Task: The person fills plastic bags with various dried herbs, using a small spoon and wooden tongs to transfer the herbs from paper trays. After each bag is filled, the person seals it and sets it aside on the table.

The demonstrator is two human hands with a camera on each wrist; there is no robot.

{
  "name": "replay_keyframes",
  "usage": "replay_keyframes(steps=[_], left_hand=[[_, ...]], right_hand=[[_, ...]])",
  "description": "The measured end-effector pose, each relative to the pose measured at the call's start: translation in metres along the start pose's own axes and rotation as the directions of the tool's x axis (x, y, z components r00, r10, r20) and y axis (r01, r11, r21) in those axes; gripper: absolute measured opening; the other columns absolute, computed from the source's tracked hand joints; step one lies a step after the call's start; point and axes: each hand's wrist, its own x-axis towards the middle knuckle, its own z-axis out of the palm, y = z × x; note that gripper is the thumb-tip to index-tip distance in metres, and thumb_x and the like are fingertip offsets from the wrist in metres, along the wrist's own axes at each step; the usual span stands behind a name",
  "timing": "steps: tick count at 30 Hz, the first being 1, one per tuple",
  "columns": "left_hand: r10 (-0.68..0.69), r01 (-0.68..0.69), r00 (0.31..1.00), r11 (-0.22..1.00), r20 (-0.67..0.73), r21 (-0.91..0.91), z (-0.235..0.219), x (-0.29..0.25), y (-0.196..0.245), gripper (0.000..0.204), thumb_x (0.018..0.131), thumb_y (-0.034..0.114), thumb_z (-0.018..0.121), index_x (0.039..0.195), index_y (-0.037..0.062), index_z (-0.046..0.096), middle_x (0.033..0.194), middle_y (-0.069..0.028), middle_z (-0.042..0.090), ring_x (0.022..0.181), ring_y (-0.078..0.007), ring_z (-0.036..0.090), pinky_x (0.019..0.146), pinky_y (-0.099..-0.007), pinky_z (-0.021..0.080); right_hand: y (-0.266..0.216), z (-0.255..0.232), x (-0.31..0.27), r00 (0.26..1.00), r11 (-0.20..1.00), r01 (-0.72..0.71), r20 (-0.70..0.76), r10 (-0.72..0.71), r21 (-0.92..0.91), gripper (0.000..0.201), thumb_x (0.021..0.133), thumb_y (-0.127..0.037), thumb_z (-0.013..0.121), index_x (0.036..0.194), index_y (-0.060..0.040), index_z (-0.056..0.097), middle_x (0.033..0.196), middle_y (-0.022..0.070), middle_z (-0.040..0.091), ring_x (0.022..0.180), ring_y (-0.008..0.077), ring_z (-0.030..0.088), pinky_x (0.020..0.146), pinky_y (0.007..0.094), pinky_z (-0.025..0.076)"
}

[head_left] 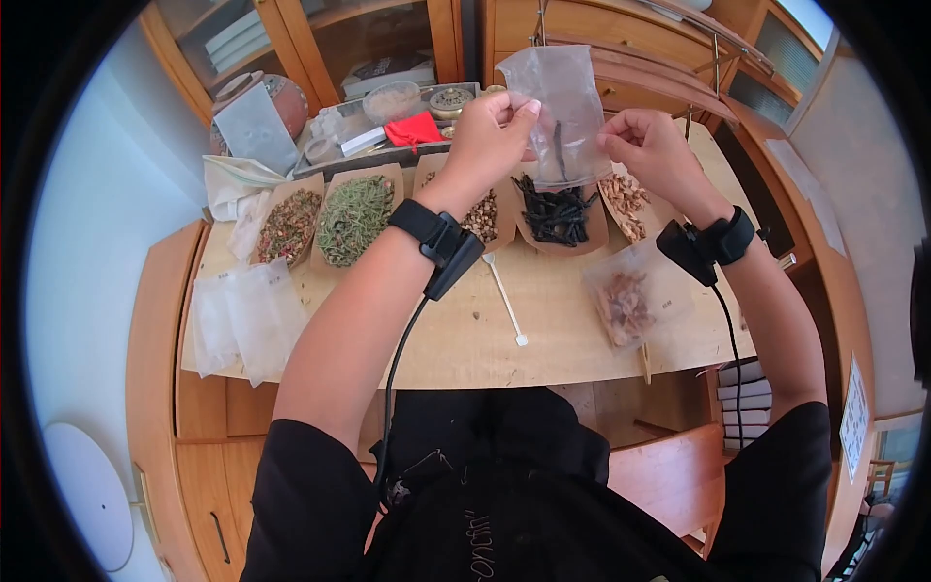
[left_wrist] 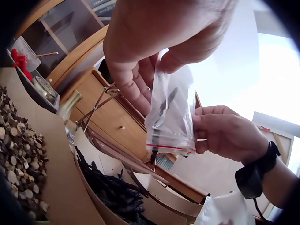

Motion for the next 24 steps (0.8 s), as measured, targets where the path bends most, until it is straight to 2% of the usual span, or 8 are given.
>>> replay_keyframes(steps=[3, 5, 9, 12, 14, 18, 20, 24], left_hand=[[-0.069, 0.07, 0.998, 0.995, 0.011, -0.073, 0.005, -0.001, -0.004, 0.022, 0.097, 0.02, 0.054, 0.102, 0.0005, 0.062, 0.095, -0.0051, 0.068, 0.076, -0.0081, 0.062, 0.07, -0.0254, 0.055], [-0.025, 0.025, 1.0, 0.999, 0.008, 0.034, 0.004, 0.0, -0.012, 0.02, 0.095, 0.019, 0.059, 0.1, 0.0006, 0.064, 0.088, -0.0034, 0.067, 0.075, -0.0072, 0.06, 0.068, -0.0237, 0.055], [0.03, -0.034, 0.992, 0.999, -0.119, -0.031, 0.001, -0.003, -0.018, 0.018, 0.088, 0.016, 0.068, 0.093, -0.0014, 0.067, 0.079, -0.0049, 0.067, 0.062, -0.0074, 0.059, 0.056, -0.0217, 0.049], [0.054, -0.038, 0.991, 0.99, -0.118, 0.138, -0.007, -0.002, -0.017, 0.02, 0.086, 0.018, 0.07, 0.092, -0.0011, 0.067, 0.079, -0.004, 0.067, 0.064, -0.0072, 0.059, 0.057, -0.0213, 0.049], [-0.074, 0.086, 0.994, 0.983, -0.078, 0.163, -0.009, -0.003, -0.012, 0.022, 0.092, 0.021, 0.065, 0.101, 0.0009, 0.065, 0.089, -0.0028, 0.067, 0.079, -0.0084, 0.062, 0.072, -0.0244, 0.054], [-0.039, 0.037, 0.998, 0.998, -0.043, -0.054, 0.003, -0.003, -0.017, 0.021, 0.094, 0.02, 0.061, 0.103, 0.0012, 0.065, 0.094, -0.0046, 0.068, 0.083, -0.0101, 0.064, 0.074, -0.0245, 0.053], [-0.01, 0.014, 0.999, 0.994, 0.033, -0.111, 0.008, -0.002, -0.016, 0.021, 0.095, 0.019, 0.059, 0.106, 0.0011, 0.064, 0.099, -0.0065, 0.069, 0.088, -0.0115, 0.065, 0.075, -0.0255, 0.053], [0.051, -0.051, 0.997, 0.999, -0.062, 0.006, -0.002, 0.0, -0.011, 0.021, 0.094, 0.018, 0.06, 0.106, 0.0013, 0.064, 0.099, -0.0057, 0.068, 0.087, -0.0116, 0.064, 0.076, -0.0263, 0.053]], right_hand=[[-0.006, 0.0, -0.002, 0.987, 0.988, -0.145, 0.057, 0.147, -0.052, 0.017, 0.081, -0.012, 0.067, 0.086, 0.0042, 0.068, 0.073, 0.0087, 0.066, 0.066, 0.0142, 0.061, 0.063, 0.0294, 0.049], [0.002, 0.002, -0.004, 0.995, 0.995, -0.093, 0.038, 0.094, -0.029, 0.017, 0.081, -0.012, 0.068, 0.086, 0.0041, 0.068, 0.073, 0.0084, 0.066, 0.066, 0.0135, 0.06, 0.063, 0.029, 0.049], [0.006, -0.001, -0.008, 0.996, 0.997, -0.073, 0.042, 0.072, 0.015, 0.017, 0.083, -0.012, 0.07, 0.087, 0.0043, 0.068, 0.072, 0.0072, 0.065, 0.066, 0.0109, 0.058, 0.062, 0.0273, 0.048], [0.006, -0.003, -0.01, 0.992, 0.992, -0.119, 0.041, 0.118, 0.037, 0.017, 0.083, -0.012, 0.07, 0.088, 0.0045, 0.068, 0.072, 0.0066, 0.065, 0.067, 0.0101, 0.058, 0.061, 0.0263, 0.047], [0.006, -0.005, -0.009, 0.991, 0.991, -0.129, 0.036, 0.128, 0.032, 0.017, 0.084, -0.012, 0.07, 0.087, 0.0045, 0.068, 0.072, 0.0062, 0.065, 0.067, 0.0098, 0.058, 0.061, 0.0259, 0.047], [0.024, 0.007, -0.003, 0.991, 0.978, -0.092, 0.114, 0.071, 0.189, 0.014, 0.087, -0.014, 0.069, 0.09, -0.0004, 0.065, 0.077, -0.0017, 0.063, 0.067, 0.0038, 0.055, 0.057, 0.0196, 0.044], [0.028, 0.007, -0.002, 0.993, 0.983, -0.099, 0.086, 0.086, 0.155, 0.015, 0.086, -0.013, 0.07, 0.089, 0.0017, 0.066, 0.077, 0.0018, 0.064, 0.067, 0.0066, 0.056, 0.059, 0.0221, 0.045], [0.009, 0.001, -0.004, 0.978, 0.976, -0.207, 0.031, 0.205, 0.067, 0.014, 0.086, -0.01, 0.069, 0.09, 0.0031, 0.066, 0.077, 0.0037, 0.065, 0.068, 0.0087, 0.057, 0.061, 0.0234, 0.046]])
